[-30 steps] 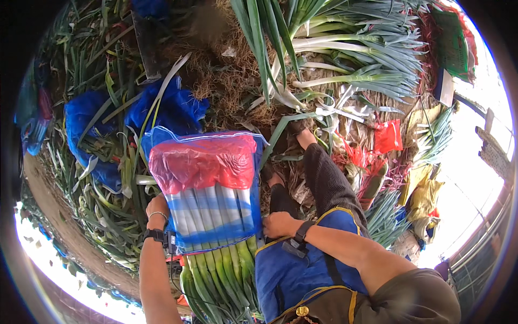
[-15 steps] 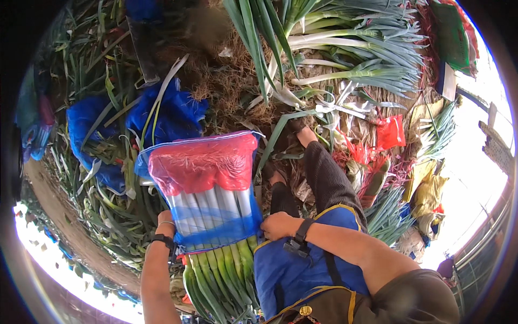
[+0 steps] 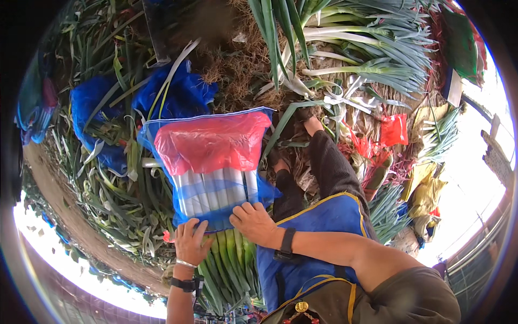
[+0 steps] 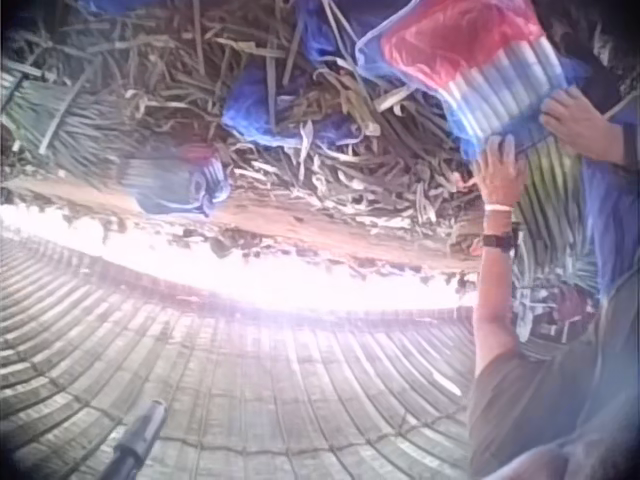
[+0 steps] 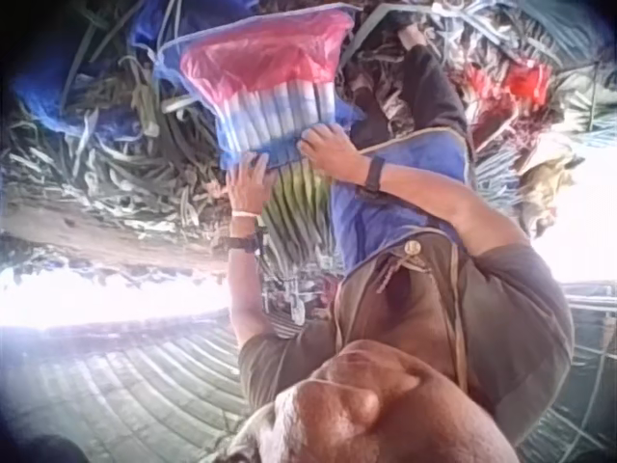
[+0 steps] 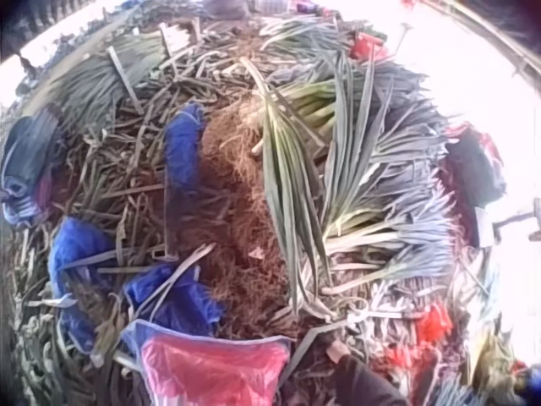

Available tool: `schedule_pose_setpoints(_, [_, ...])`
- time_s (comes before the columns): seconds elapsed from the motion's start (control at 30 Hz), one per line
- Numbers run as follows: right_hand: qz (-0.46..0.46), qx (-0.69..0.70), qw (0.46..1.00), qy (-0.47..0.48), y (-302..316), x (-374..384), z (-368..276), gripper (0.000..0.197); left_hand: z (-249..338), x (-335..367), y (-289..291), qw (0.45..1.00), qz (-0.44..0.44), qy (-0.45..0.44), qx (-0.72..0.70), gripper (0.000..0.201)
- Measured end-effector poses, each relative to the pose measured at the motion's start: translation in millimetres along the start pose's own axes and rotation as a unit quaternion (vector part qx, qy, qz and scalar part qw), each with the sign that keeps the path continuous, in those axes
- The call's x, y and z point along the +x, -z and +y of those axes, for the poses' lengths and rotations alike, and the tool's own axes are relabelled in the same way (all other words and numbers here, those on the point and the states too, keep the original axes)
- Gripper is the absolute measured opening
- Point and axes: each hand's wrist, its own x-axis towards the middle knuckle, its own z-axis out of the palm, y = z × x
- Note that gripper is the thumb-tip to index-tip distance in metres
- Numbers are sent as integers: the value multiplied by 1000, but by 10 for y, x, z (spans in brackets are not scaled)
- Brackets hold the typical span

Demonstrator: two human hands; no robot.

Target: The person is preparing and packing bunches of leeks by trimming roots with a knife and placing them into red plastic and blue mesh bags.

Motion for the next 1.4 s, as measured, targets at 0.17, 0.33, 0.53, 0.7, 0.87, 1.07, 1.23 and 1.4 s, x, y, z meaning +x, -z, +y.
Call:
schedule_pose_setpoints(0.17, [-2,43,999,-2,-63,-60,-72,10,-89,-164,-349,996,82,-25,24,18])
schedule_pose_setpoints(0.33, [-173,155,971,-54,-309,-449,-192,16,67,-725,-525,998,-55,26,-1,14])
schedule_pose_setpoints(0.53, [-199,155,967,24,-303,-536,-340,33,265,-921,-676,994,-81,72,-19,23])
schedule_pose_setpoints(0.7, [-219,204,954,-18,-171,-397,-251,37,234,-929,-746,991,-88,104,6,25])
schedule_pose_setpoints(0.87, [-107,233,967,13,699,419,120,24,330,-921,-842,989,-22,145,-4,28])
schedule_pose_setpoints(1.07, [119,216,969,-19,1254,1942,992,19,342,-933,-1165,981,75,177,16,30])
schedule_pose_setpoints(1.23, [71,171,981,-64,1252,2555,1196,21,262,-922,-1280,976,152,149,51,29])
schedule_pose_setpoints(1.4, [-9,152,987,-41,1129,2650,897,24,195,-982,-1410,971,195,135,36,29])
